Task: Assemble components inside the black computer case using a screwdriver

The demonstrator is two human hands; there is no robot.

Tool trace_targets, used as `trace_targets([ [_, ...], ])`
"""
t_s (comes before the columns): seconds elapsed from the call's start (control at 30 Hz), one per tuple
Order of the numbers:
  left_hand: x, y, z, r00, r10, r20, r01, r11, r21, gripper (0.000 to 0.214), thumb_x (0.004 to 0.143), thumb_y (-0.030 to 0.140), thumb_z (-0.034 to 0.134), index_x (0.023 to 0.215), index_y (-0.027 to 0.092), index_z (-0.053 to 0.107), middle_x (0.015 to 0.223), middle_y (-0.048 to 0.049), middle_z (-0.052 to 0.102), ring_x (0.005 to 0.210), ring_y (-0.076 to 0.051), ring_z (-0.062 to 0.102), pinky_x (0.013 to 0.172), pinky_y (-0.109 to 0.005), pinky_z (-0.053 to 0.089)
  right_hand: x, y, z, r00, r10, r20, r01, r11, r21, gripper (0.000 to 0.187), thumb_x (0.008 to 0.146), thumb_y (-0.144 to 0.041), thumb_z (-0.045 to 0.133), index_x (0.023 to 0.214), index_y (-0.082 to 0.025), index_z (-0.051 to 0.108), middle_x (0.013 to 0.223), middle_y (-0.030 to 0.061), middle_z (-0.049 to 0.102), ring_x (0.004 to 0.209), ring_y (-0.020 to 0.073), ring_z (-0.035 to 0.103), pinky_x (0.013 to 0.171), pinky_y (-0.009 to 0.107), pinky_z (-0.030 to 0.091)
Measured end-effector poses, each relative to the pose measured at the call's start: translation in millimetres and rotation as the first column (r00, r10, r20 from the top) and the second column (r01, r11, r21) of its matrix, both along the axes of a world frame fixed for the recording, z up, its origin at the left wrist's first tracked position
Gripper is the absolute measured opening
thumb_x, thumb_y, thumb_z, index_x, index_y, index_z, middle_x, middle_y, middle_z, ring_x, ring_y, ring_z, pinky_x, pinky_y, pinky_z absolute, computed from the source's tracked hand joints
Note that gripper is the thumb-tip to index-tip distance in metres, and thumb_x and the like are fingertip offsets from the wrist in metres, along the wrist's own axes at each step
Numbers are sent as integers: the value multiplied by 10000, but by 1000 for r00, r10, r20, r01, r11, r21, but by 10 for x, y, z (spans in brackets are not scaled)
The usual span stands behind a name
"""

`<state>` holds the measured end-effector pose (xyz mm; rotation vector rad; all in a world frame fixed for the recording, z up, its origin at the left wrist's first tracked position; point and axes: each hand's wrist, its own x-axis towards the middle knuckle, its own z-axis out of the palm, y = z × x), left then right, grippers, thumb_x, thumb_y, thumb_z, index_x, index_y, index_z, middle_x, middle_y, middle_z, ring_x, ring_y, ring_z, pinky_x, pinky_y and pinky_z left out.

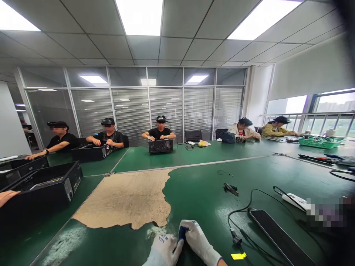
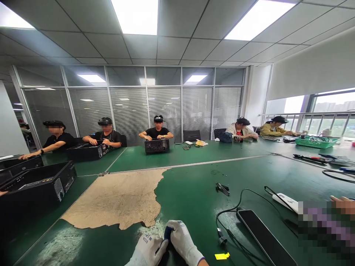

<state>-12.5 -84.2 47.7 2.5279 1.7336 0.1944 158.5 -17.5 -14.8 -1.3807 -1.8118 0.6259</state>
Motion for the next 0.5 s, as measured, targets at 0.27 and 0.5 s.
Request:
trace_targets([
  [0.27, 35, -51, 222, 1000, 10, -19, -12, 996, -87, 606, 1054, 419, 202, 943, 197, 756, 981, -131, 784, 960, -326, 750, 830, -413, 516, -12, -71, 190, 996, 62, -61, -64, 997, -40, 340, 642, -201, 428, 737, -197, 754, 782, 48, 728, 879, 227, 652, 893, 319, 496],
  [0.5, -51, 110, -233, 999, 10, 50, -12, 999, 33, 590, 1045, 468, 209, 931, 223, 734, 946, -110, 776, 943, -325, 748, 849, -431, 529, -3, -90, 172, 998, 2, -59, -4, 1000, -24, 344, 648, -199, 441, 777, -206, 760, 860, 68, 748, 928, 235, 650, 933, 321, 484],
])
